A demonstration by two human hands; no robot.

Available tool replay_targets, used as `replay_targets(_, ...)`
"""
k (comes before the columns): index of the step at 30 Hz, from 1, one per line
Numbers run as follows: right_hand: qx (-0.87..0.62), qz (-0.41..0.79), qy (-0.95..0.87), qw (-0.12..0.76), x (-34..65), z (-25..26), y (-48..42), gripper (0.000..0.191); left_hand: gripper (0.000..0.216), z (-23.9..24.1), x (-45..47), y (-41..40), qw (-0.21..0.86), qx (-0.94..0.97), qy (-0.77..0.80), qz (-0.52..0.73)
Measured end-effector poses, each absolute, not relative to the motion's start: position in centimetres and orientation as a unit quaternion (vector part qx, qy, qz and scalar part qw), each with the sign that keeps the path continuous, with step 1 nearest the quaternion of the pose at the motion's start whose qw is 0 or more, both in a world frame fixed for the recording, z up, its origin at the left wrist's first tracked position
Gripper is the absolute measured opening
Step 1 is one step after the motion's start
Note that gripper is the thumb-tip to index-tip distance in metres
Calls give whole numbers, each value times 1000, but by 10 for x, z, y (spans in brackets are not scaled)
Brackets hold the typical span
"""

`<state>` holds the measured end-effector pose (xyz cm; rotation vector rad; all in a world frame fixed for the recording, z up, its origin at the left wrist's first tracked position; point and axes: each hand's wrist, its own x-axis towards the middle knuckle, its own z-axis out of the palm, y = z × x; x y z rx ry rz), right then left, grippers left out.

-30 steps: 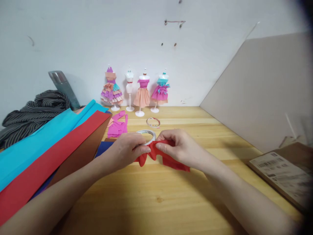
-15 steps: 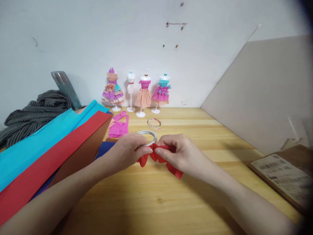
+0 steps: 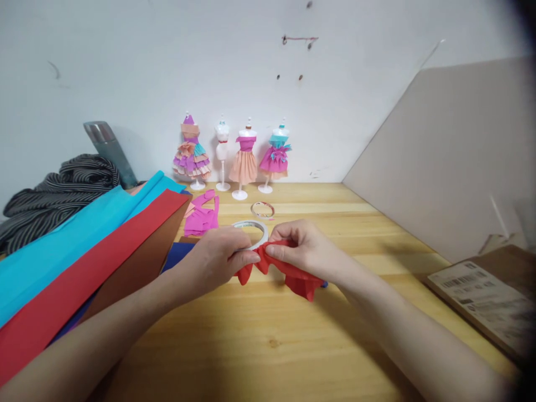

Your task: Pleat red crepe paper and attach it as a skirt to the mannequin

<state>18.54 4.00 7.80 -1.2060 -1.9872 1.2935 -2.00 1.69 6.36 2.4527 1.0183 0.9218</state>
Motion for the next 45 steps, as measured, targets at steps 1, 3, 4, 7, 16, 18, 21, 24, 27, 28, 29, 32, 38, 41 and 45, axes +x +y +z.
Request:
replay_targets(1, -443, 475, -723, 235, 185, 78, 40, 20, 40, 64, -20, 17, 164, 860, 358, 323)
replay_targets(3, -453, 476, -718, 229, 185, 79, 39, 21, 41, 64, -19, 16, 166, 861, 362, 317)
replay_targets(4, -458, 476, -715, 228, 184, 79, 38, 21, 41, 64, -19, 16, 165, 862, 364, 313)
replay_targets(7, -474, 478, -706, 220, 183, 81, 35, 21, 44, 65, -19, 15, 161, 864, 368, 305)
replay_targets(16, -475, 457, -715, 234, 184, 80, 39, 23, 55, 66, -16, 14, 90, 887, 337, 301)
replay_targets(18, -473, 456, -718, 230, 186, 79, 42, 23, 57, 65, -16, 14, 65, 897, 326, 290)
replay_targets(21, -476, 440, -727, 227, 187, 76, 46, 25, 57, 62, -16, 16, 42, 908, 316, 272)
replay_targets(24, -486, 408, -738, 228, 187, 73, 47, 29, 52, 60, -19, 19, 81, 910, 315, 256)
replay_targets(27, -482, 389, -755, 216, 188, 74, 47, 29, 46, 59, -24, 24, 158, 902, 310, 256)
replay_targets(28, -473, 388, -762, 212, 188, 75, 47, 27, 46, 58, -25, 25, 179, 898, 307, 260)
replay_targets(29, -460, 391, -770, 207, 189, 76, 47, 24, 46, 58, -27, 27, 192, 895, 302, 266)
replay_targets(32, -424, 402, -787, 197, 194, 80, 47, 17, 47, 58, -28, 29, 203, 886, 300, 289)
replay_targets(38, -427, 389, -789, 210, 197, 86, 41, 13, 40, 61, -27, 31, 210, 884, 289, 300)
replay_targets(41, -445, 347, -794, 226, 194, 88, 35, 12, 42, 60, -27, 32, 192, 885, 299, 301)
replay_targets(45, -429, 334, -807, 230, 187, 90, 25, 15, 39, 58, -27, 32, 218, 885, 294, 287)
